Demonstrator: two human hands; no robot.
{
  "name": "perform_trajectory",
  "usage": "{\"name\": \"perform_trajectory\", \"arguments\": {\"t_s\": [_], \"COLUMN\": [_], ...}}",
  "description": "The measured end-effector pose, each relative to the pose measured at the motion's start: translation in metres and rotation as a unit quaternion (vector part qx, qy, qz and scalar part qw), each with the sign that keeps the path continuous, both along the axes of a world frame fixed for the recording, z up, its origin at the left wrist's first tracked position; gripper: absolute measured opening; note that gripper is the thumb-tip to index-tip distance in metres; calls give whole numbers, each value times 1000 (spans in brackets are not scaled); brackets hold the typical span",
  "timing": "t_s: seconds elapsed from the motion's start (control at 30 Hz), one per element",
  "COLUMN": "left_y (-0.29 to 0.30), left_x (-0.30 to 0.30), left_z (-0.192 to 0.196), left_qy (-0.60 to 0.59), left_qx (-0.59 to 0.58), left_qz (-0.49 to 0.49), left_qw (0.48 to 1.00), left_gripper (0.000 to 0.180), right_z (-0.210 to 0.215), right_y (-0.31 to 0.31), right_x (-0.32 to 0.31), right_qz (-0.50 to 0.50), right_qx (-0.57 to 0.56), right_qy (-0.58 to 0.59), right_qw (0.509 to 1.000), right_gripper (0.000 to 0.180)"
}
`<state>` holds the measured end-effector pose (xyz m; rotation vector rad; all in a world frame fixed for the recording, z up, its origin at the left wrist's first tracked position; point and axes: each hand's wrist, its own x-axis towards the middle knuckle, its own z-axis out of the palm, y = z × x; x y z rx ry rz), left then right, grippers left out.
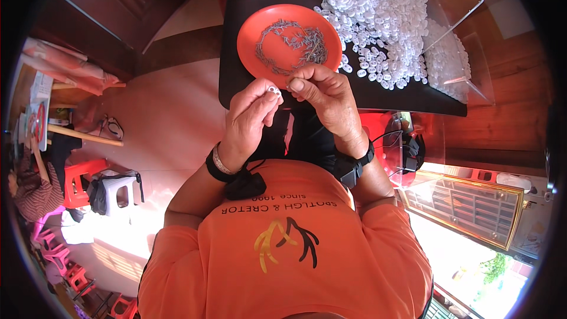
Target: Assembling small white plastic components by manually inserting metal springs.
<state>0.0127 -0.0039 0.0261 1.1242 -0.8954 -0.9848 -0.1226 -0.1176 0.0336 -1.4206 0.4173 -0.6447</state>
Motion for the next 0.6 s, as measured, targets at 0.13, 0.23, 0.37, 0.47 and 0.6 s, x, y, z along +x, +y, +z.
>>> {"name": "perform_trajectory", "arguments": {"t_s": [0.13,0.23,0.37,0.47,0.6], "left_y": [2,4,6,6,6], "left_x": [0,0,0,-1,-1], "left_z": [1,2,1,0,1], "left_qy": [-41,-68,-81,-95,-91], "left_qx": [-15,-3,7,6,-4], "left_qz": [-1,-1,3,7,6], "left_qw": [999,998,997,995,996], "left_gripper": [26,26,25,24,25], "right_z": [4,5,2,2,2], "right_y": [4,8,10,10,10], "right_x": [1,3,4,2,1], "right_qz": [17,21,27,25,21], "right_qx": [-6,-11,-6,-29,-46], "right_qy": [2,-6,-5,13,16], "right_qw": [1000,1000,1000,999,999], "right_gripper": [10,9,8,7,7]}}
